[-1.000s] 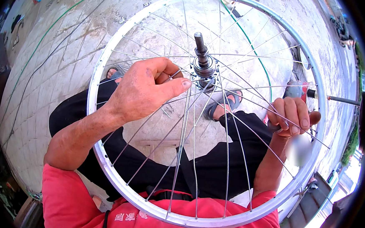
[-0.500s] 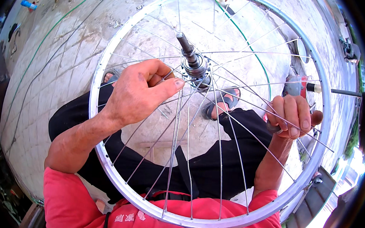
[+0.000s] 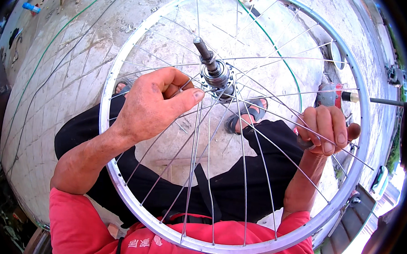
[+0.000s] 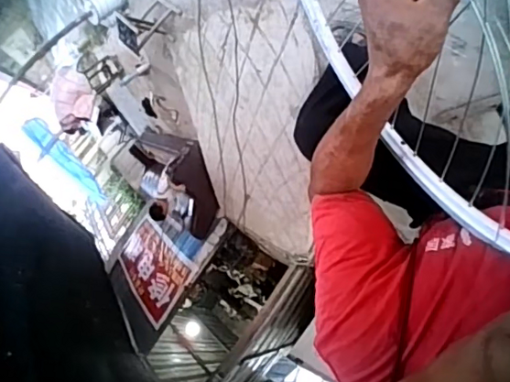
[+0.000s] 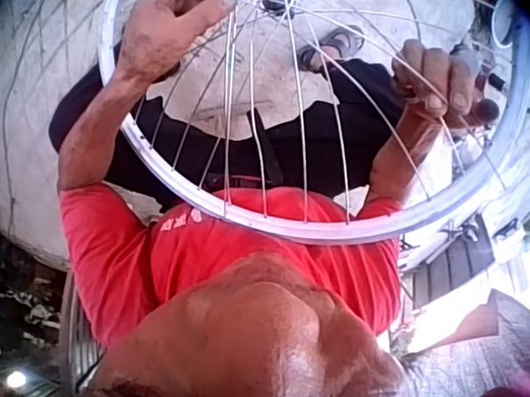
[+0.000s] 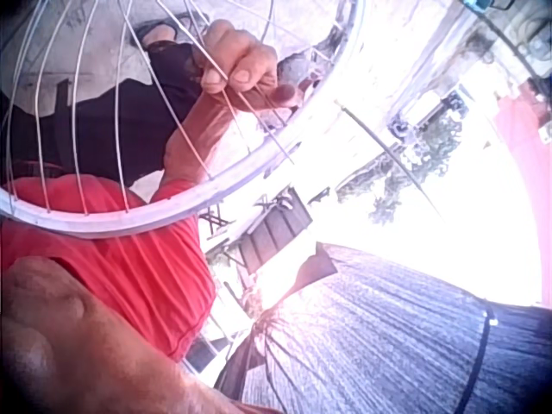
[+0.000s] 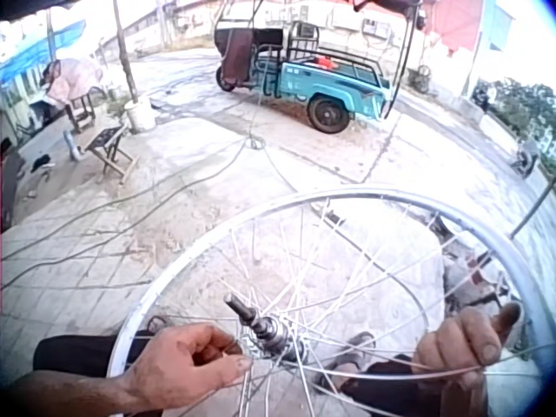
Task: The person threads spokes through the hub and rim of a bicycle wheel, positioning the metal spokes into the holes of the rim and hub by hand.
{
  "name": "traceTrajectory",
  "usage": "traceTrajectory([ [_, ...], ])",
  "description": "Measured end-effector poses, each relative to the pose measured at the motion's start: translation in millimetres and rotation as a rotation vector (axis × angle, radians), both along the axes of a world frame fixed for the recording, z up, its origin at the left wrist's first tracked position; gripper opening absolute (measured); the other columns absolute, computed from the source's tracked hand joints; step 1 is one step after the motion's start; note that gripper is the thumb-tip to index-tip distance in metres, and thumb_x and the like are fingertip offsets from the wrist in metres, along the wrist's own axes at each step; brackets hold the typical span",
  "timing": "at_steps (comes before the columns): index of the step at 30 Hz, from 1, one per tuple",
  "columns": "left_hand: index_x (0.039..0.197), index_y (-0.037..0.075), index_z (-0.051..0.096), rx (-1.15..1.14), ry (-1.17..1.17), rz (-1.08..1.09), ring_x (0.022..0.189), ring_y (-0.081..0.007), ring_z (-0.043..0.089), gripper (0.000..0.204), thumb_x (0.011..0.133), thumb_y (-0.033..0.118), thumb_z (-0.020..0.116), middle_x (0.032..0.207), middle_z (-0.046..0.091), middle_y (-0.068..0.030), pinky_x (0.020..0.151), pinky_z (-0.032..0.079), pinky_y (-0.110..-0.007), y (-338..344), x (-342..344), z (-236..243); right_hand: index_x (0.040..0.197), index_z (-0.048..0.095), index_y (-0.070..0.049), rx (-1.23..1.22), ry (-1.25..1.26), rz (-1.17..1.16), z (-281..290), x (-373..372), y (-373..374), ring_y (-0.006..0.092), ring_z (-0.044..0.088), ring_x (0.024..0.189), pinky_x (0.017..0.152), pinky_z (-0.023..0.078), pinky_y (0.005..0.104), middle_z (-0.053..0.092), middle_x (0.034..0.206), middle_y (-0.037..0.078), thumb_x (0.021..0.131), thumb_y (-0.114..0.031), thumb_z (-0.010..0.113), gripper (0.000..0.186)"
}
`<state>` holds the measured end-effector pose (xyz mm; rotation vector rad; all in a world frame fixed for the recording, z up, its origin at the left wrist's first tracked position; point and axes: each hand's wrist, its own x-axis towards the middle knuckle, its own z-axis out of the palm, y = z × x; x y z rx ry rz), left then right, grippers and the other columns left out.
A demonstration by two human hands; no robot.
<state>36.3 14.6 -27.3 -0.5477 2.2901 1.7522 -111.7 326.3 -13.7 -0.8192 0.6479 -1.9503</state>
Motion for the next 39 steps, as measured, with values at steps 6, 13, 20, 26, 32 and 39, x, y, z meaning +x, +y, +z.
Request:
traceTrajectory([
  [6,0.102,-0.004,0.066,0.019,0.008,0.020,0.066,-0.0047,0.053,0.029,0.089,0.022,0.071,0.073,0.063,-0.0023,0.059,0.039,-0.023,1.4,0.1,0.6,0.099,0.074,-0.011,-0.010,0.006,0.009,0.6,-0.8,-0.4,0.0130,0.049,0.077,0.064,0.035,0.0263,0.072,0.089,0.006,0.102,-0.052,0.049,0.049],
  [13,0.105,-0.008,0.064,-0.091,0.048,-0.069,0.058,-0.0072,0.052,0.054,0.080,0.037,0.082,0.064,0.057,-0.0012,0.053,0.040,-0.025,-0.5,3.4,6.0,0.101,0.074,-0.010,-0.030,0.030,0.029,5.3,-2.6,-3.5,0.0134,0.050,0.079,0.065,0.036,0.0263,0.072,0.090,0.007,0.102,-0.051,0.049,0.048],
  [20,0.105,-0.004,0.061,-0.126,0.027,-0.089,0.058,-0.0050,0.042,0.042,0.080,0.024,0.079,0.065,0.050,0.0014,0.053,0.031,-0.025,5.7,3.2,12.0,0.101,0.074,-0.010,-0.015,0.024,0.037,12.0,-3.7,-4.6,0.0134,0.051,0.079,0.065,0.036,0.0266,0.072,0.090,0.008,0.102,-0.052,0.049,0.049],
  [26,0.107,-0.004,0.061,-0.121,0.053,-0.081,0.058,-0.0052,0.043,0.044,0.080,0.025,0.079,0.065,0.050,0.0011,0.053,0.031,-0.025,10.0,4.7,11.4,0.106,0.072,-0.013,-0.010,0.030,0.009,10.5,-2.5,-0.4,0.0144,0.050,0.080,0.065,0.035,0.0267,0.068,0.091,0.007,0.100,-0.057,0.048,0.050],
  [32,0.106,-0.008,0.063,-0.074,0.057,-0.030,0.059,-0.0062,0.049,0.051,0.081,0.032,0.081,0.064,0.055,-0.0005,0.054,0.038,-0.025,10.2,6.6,2.8,0.110,0.070,-0.015,0.026,-0.022,0.015,5.9,-2.8,8.3,0.0148,0.049,0.084,0.065,0.034,0.0278,0.064,0.099,0.007,0.099,-0.060,0.047,0.051],
  [39,0.102,-0.006,0.065,0.036,0.052,0.041,0.060,-0.0046,0.046,0.040,0.085,0.027,0.079,0.064,0.052,0.0028,0.055,0.038,-0.024,12.5,3.4,-0.1,0.107,0.069,-0.013,-0.012,0.019,-0.049,-2.2,-0.5,10.6,0.0148,0.048,0.081,0.066,0.034,0.0286,0.063,0.093,0.008,0.100,-0.061,0.042,0.055],
])
